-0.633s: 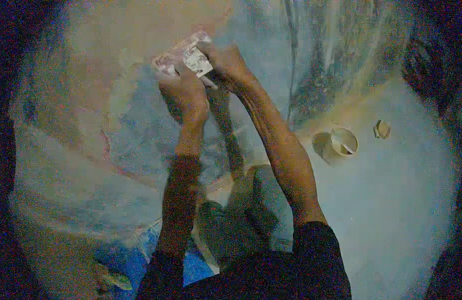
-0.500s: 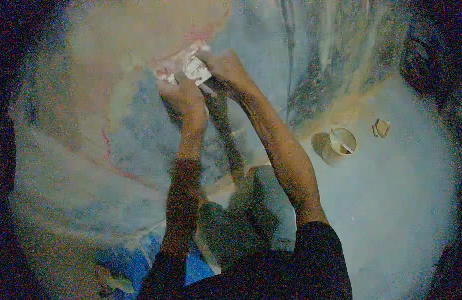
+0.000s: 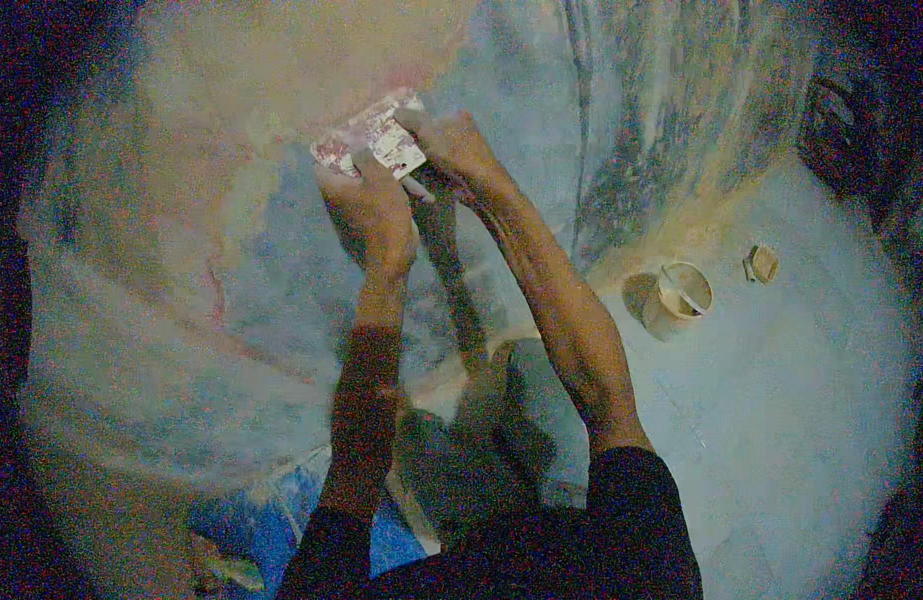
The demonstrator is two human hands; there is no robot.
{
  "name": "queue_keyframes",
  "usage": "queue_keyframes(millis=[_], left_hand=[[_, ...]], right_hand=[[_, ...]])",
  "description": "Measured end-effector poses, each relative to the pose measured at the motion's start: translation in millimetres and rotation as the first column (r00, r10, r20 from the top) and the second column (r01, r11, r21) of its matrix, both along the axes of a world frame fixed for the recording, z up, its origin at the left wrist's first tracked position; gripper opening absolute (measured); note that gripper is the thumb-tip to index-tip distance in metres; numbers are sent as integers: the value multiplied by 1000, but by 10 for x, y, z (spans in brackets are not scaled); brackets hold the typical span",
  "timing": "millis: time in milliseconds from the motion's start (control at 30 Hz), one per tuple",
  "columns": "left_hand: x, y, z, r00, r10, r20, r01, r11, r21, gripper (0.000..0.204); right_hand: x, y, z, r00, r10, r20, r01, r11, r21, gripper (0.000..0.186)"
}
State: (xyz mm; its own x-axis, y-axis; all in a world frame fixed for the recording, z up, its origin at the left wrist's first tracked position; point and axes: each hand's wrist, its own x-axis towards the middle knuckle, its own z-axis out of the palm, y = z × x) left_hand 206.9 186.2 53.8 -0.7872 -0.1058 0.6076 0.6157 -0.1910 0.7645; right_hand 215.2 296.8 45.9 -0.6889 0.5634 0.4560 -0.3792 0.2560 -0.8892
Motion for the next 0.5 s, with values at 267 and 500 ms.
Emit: queue_keyframes(millis=[267, 500], left_hand=[[47, -66, 69, 953, -219, 208, 236, 970, -59, 31], [-199, -13, -118, 975, -148, 165, 164, 982, -91, 31]], right_hand=[[245, -236, 138, 1000, 26, -9, -28, 977, -212, 33], [264, -352, 176, 998, 70, 8, -65, 961, -270, 33]])
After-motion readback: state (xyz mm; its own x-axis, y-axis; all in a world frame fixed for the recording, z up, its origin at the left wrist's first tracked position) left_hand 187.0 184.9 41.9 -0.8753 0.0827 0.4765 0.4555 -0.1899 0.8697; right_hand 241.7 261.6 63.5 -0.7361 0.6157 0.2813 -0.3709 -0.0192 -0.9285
